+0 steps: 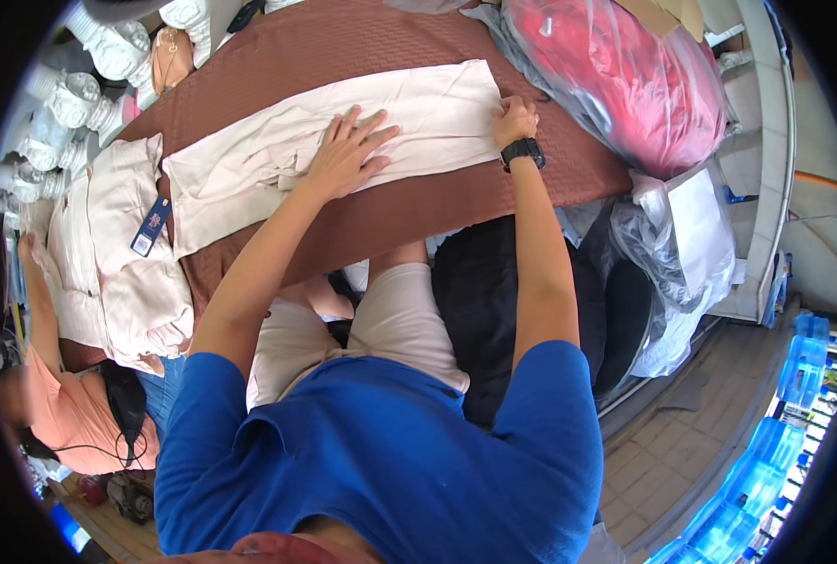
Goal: The person folds pink shirts on a table, uses a cardboard template to ensure uniform folding, places each folded shirt into a plastic bag, and then seals the bag.
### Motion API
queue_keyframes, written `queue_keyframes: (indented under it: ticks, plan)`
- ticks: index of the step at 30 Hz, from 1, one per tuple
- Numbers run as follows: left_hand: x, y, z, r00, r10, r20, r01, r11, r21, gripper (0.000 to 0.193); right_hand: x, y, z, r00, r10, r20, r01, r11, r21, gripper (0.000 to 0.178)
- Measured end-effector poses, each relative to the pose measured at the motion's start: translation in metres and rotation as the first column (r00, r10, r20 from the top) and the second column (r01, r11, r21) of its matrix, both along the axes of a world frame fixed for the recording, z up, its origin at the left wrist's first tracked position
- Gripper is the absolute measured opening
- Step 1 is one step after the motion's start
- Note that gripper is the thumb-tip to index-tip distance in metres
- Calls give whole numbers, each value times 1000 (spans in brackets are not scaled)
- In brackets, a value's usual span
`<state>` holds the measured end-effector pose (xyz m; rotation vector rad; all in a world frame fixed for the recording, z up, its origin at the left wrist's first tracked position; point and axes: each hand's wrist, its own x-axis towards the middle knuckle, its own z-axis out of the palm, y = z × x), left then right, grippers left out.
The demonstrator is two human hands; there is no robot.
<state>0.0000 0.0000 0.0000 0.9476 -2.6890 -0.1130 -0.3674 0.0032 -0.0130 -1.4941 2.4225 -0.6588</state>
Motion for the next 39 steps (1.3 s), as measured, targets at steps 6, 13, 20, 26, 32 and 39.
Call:
queue_keyframes:
  ticks: [6, 13, 20, 26, 32, 39]
  plan:
    - [-40, -3, -3, 973, 45, -226, -27, 996, 82, 59, 23, 12, 22, 964, -189, -188, 189, 982, -19, 75]
    - [-75, 3, -20, 991, 118, -64, -121, 992, -46, 72, 1, -8, 23, 999, 31, 7, -32, 997, 69, 79]
    - [-87, -5, -12, 985, 123, -120, -125, 992, -11, 73, -4, -20, 24, 997, 18, 79, -30, 987, 158, 69]
    - [-92, 1, -14, 987, 128, -102, -131, 991, -30, 73, 5, -22, 39, 963, 238, 129, -233, 971, -50, 51]
    - [-76, -47, -12, 813, 153, -562, 62, 937, 344, 75, 28, -33, 75, 904, 420, 75, -403, 898, -177, 51]
    - [-18, -59, 55, 432, 850, -302, 382, 130, 915, 82, 114, -35, 98, 784, 619, 41, -577, 752, -320, 59]
